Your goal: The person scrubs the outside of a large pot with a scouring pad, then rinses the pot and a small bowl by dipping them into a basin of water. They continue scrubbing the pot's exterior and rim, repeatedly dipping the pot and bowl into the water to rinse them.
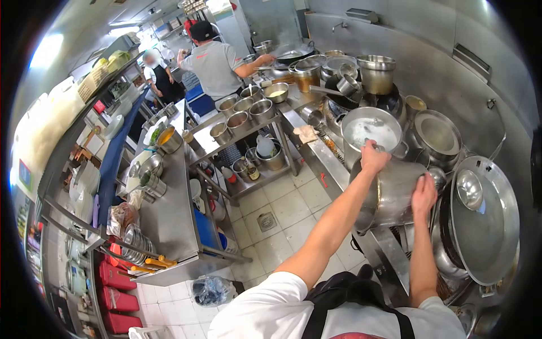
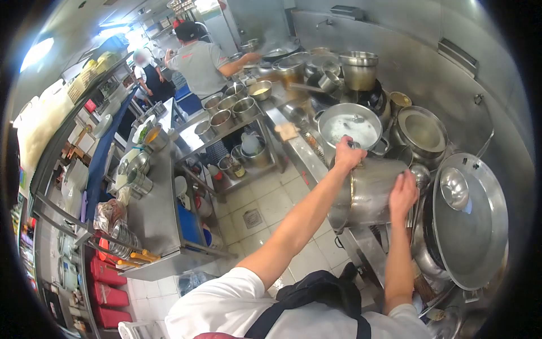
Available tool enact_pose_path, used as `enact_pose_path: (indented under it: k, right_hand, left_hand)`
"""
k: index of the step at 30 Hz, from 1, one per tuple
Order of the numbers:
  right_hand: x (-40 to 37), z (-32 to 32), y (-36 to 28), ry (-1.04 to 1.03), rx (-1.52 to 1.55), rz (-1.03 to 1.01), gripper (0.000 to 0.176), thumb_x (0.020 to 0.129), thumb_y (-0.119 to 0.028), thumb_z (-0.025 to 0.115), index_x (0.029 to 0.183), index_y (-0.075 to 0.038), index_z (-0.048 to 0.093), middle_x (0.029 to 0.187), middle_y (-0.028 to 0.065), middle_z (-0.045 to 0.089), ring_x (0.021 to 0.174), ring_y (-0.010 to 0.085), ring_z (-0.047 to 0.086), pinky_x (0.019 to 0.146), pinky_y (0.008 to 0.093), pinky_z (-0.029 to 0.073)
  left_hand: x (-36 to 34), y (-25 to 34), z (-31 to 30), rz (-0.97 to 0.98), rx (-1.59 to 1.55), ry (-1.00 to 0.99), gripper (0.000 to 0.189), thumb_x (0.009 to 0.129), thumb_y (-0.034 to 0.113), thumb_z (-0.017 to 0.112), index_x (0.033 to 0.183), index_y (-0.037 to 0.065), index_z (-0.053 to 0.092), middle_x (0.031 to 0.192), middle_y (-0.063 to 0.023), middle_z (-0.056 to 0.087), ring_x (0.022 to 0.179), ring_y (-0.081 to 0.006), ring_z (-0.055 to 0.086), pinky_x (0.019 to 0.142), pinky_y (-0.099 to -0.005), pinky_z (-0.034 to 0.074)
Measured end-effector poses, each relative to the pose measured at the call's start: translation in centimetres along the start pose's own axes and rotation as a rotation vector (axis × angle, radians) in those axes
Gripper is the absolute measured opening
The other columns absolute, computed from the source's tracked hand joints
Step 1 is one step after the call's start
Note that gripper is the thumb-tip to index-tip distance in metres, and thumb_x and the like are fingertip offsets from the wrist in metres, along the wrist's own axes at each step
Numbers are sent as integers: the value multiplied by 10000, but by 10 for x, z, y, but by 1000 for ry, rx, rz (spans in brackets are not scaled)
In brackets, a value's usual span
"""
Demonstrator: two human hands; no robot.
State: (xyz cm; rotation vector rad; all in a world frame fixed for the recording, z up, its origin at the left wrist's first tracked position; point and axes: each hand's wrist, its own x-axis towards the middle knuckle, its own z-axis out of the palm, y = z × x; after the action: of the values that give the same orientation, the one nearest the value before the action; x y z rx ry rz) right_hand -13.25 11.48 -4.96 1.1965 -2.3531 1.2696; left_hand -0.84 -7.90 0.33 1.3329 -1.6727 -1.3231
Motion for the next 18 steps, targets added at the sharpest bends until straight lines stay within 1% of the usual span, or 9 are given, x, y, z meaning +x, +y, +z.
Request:
enact_pose_path:
  k: [1, 2, 3, 5, 8, 10, 13, 16, 18]
  right_hand:
    - [-3, 11, -15, 36, -22, -2, 329, 1030, -176, 552, 1330, -64, 629, 1352, 128, 639, 1294, 330, 563, 1103, 489, 372]
    - [-28, 21, -39, 94, 41, -139, 325, 1027, -187, 564, 1321, -75, 641, 1388, 121, 621, 1343, 318, 540, 1152, 514, 323]
    - [-52, 12, -75, 3, 161, -159, 354, 1020, -197, 580, 1355, -89, 620, 1414, 109, 608, 1384, 312, 510, 1185, 537, 267]
    - [-92, 5, -98, -136, 158, -313, 400, 1014, -210, 596, 1396, -94, 584, 1413, 107, 609, 1378, 318, 511, 1190, 542, 249]
    - [-57, -6, -47, -103, 128, -286, 382, 1034, -219, 567, 1391, -86, 591, 1415, 108, 608, 1364, 319, 521, 1187, 546, 252]
    - [-14, -12, -7, -17, 71, -74, 371, 1048, -222, 541, 1386, -76, 592, 1410, 119, 610, 1352, 310, 531, 1185, 548, 255]
    - [0, 13, 4, 73, -134, 51, 379, 1056, -213, 524, 1405, -73, 572, 1415, 121, 609, 1351, 299, 534, 1184, 552, 256]
    - [-77, 16, -80, -19, 168, -156, 389, 1021, -179, 555, 1399, -93, 587, 1449, 112, 594, 1448, 307, 449, 1223, 542, 192]
    - [-100, -3, -84, -186, 150, -311, 415, 1019, -178, 544, 1426, -98, 570, 1463, 100, 589, 1450, 302, 448, 1228, 550, 168]
  left_hand:
    - [3, 6, -2, -6, 14, 8, 814, 635, 230, 840, 1371, 96, 518, 1376, -164, 506, 1255, -365, 575, 1051, -438, 488]
    - [5, 8, -3, 5, 16, 7, 814, 635, 230, 840, 1371, 96, 518, 1376, -164, 506, 1255, -365, 575, 1051, -438, 488]
    - [3, 5, -1, 3, 14, 0, 817, 638, 230, 840, 1377, 99, 516, 1375, -165, 506, 1253, -366, 577, 1049, -440, 489]
    - [10, 5, -6, 8, 16, 7, 820, 641, 230, 841, 1382, 102, 514, 1374, -167, 505, 1252, -367, 578, 1047, -442, 491]
    - [11, -3, -4, 33, -11, -4, 824, 641, 227, 841, 1387, 104, 513, 1367, -165, 511, 1245, -365, 583, 1044, -442, 495]
    - [4, 3, -4, 0, -3, 1, 819, 641, 220, 836, 1384, 100, 514, 1362, -168, 513, 1244, -363, 583, 1041, -440, 497]
    - [4, 6, -2, 0, 18, 18, 821, 640, 214, 830, 1388, 98, 510, 1360, -172, 513, 1243, -362, 582, 1040, -439, 497]
    - [5, 7, -1, -3, 37, 9, 822, 643, 210, 822, 1394, 98, 504, 1358, -178, 513, 1247, -363, 579, 1038, -441, 496]
    - [11, -1, -1, 24, 16, -4, 823, 644, 210, 820, 1395, 99, 503, 1363, -178, 509, 1247, -366, 579, 1040, -441, 495]
